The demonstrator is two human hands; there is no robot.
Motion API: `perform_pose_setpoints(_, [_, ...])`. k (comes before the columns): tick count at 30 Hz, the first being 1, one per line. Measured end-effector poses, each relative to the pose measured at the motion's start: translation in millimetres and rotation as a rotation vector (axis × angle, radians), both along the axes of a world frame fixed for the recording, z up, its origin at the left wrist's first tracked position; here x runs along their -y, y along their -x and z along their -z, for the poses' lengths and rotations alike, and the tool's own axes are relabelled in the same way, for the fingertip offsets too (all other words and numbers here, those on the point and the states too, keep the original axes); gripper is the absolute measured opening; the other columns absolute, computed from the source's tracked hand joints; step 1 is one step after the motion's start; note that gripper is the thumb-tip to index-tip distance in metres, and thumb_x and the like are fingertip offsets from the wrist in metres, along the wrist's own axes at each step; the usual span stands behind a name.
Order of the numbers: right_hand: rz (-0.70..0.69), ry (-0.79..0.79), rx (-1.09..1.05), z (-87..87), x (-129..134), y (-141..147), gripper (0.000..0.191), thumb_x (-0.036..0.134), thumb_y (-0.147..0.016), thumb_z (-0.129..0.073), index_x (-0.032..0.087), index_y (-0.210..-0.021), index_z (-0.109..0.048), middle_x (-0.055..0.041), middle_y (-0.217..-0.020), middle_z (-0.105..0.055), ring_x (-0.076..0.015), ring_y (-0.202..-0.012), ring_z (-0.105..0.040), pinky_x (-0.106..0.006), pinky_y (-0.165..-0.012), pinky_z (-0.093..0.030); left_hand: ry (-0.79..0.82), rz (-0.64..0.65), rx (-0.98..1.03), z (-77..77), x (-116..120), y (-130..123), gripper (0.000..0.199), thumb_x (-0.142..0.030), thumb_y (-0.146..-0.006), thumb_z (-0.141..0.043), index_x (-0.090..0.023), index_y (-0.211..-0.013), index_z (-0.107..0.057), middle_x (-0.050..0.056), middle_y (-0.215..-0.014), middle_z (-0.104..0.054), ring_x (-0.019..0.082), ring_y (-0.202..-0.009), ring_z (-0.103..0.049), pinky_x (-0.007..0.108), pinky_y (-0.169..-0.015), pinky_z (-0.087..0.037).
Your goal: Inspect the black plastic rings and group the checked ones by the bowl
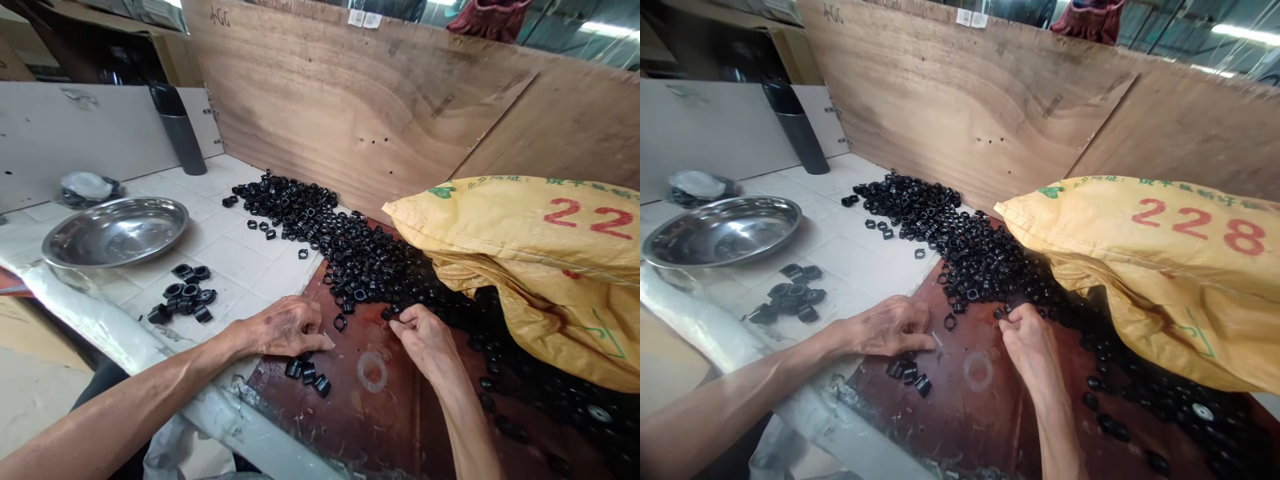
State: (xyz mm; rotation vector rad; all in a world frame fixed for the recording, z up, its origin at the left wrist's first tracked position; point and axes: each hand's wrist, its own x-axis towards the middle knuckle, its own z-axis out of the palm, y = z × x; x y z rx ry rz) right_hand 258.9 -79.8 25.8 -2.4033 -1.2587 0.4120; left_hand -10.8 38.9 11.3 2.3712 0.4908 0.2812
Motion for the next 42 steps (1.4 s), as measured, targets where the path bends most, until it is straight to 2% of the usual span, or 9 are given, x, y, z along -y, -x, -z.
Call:
perform_pose_setpoints(4, [-0.104,-0.138,0.181,16.7,1,-9,0.026,0.029,-0.08,-0.066,0.019,-0.105,-0.066,-0.0091,-0.094,-0.065,-0.0245,-0.083,-0.067,-0.033,-0.074,-0.049,0.044,-0.17,0.153,17.1,2,-21,0.024,-0.039,-0.089,-0.074,-0.019,-0.099,-0.064,0.0,-0.088,-0.065,0.015,-0.077,-0.061,0.026,-0.07,-0.047])
perform_pose_setpoints(7, [-0.214,-0.162,0.201,31.2,-8,5,0.016,0.022,-0.085,-0.06,0.019,-0.097,-0.07,-0.0082,-0.09,-0.062,-0.0241,-0.081,-0.064,-0.035,-0.075,-0.048,-0.026,-0.118,0.171,24.4,2,-31,0.026,-0.03,-0.087,-0.076,-0.021,-0.109,-0.067,0.004,-0.106,-0.066,0.02,-0.097,-0.064,0.03,-0.084,-0.051])
perform_pose_setpoints(14, [-0.395,-0.194,0.116,33.5,-16,33,0.014,0.015,-0.08,-0.063,0.019,-0.093,-0.068,-0.0067,-0.095,-0.064,-0.0196,-0.075,-0.062,-0.032,-0.072,-0.05,-0.053,-0.043,0.205,27.9,3,-33,0.009,-0.02,-0.09,-0.068,-0.019,-0.099,-0.07,0.007,-0.112,-0.067,0.021,-0.104,-0.066,0.031,-0.092,-0.051])
perform_pose_setpoints(20, [-0.523,-0.239,0.066,26.5,-14,52,0.014,0.011,-0.084,-0.057,0.019,-0.092,-0.065,-0.0082,-0.097,-0.064,-0.0198,-0.077,-0.062,-0.031,-0.071,-0.051,-0.072,-0.016,0.263,34.4,1,-33,0.006,-0.018,-0.091,-0.062,-0.019,-0.088,-0.067,0.004,-0.097,-0.068,0.018,-0.09,-0.066,0.027,-0.08,-0.05])
perform_pose_setpoints(25, [-0.427,-0.283,-0.068,21.1,-15,54,0.033,0.017,-0.084,-0.061,0.018,-0.116,-0.069,-0.0082,-0.102,-0.07,-0.0213,-0.081,-0.064,-0.033,-0.074,-0.052,-0.115,-0.114,0.321,35.9,6,-31,0.011,-0.016,-0.081,-0.066,-0.019,-0.09,-0.061,0.004,-0.091,-0.067,0.018,-0.083,-0.064,0.028,-0.075,-0.05])
perform_pose_setpoints(29, [-0.226,-0.35,-0.401,12.0,-16,56,0.021,0.038,-0.088,-0.067,0.019,-0.092,-0.074,-0.0063,-0.089,-0.075,-0.0217,-0.078,-0.069,-0.032,-0.073,-0.054,0.06,-0.246,0.298,28.1,9,-30,0.033,-0.016,-0.075,-0.068,-0.021,-0.104,-0.054,-0.002,-0.083,-0.067,0.013,-0.065,-0.062,0.025,-0.062,-0.05])
perform_pose_setpoints(32, [-0.148,-0.428,-0.661,12.2,-16,64,0.027,0.046,-0.083,-0.074,0.019,-0.087,-0.071,-0.0063,-0.089,-0.077,-0.0224,-0.079,-0.073,-0.032,-0.073,-0.058,0.209,-0.241,0.305,20.4,11,-29,0.037,-0.014,-0.075,-0.067,-0.02,-0.107,-0.052,-0.001,-0.086,-0.068,0.014,-0.072,-0.067,0.026,-0.067,-0.055])
perform_pose_setpoints(38, [-0.24,-0.533,-0.543,26.0,-17,77,0.021,0.039,-0.085,-0.074,0.021,-0.074,-0.071,-0.0076,-0.101,-0.079,-0.0235,-0.093,-0.074,-0.033,-0.084,-0.058,0.371,-0.259,0.416,17.8,12,-25,0.04,-0.014,-0.078,-0.068,-0.019,-0.113,-0.051,0.003,-0.098,-0.069,0.015,-0.08,-0.07,0.028,-0.072,-0.06])
perform_pose_setpoints(42, [-0.216,-0.543,-0.587,27.4,-16,75,0.019,0.038,-0.085,-0.076,0.022,-0.094,-0.074,-0.0061,-0.098,-0.078,-0.0217,-0.089,-0.074,-0.032,-0.082,-0.059,0.469,-0.243,0.461,20.4,12,-24,0.034,-0.016,-0.085,-0.068,-0.018,-0.118,-0.056,0.005,-0.1,-0.07,0.016,-0.085,-0.072,0.03,-0.078,-0.062])
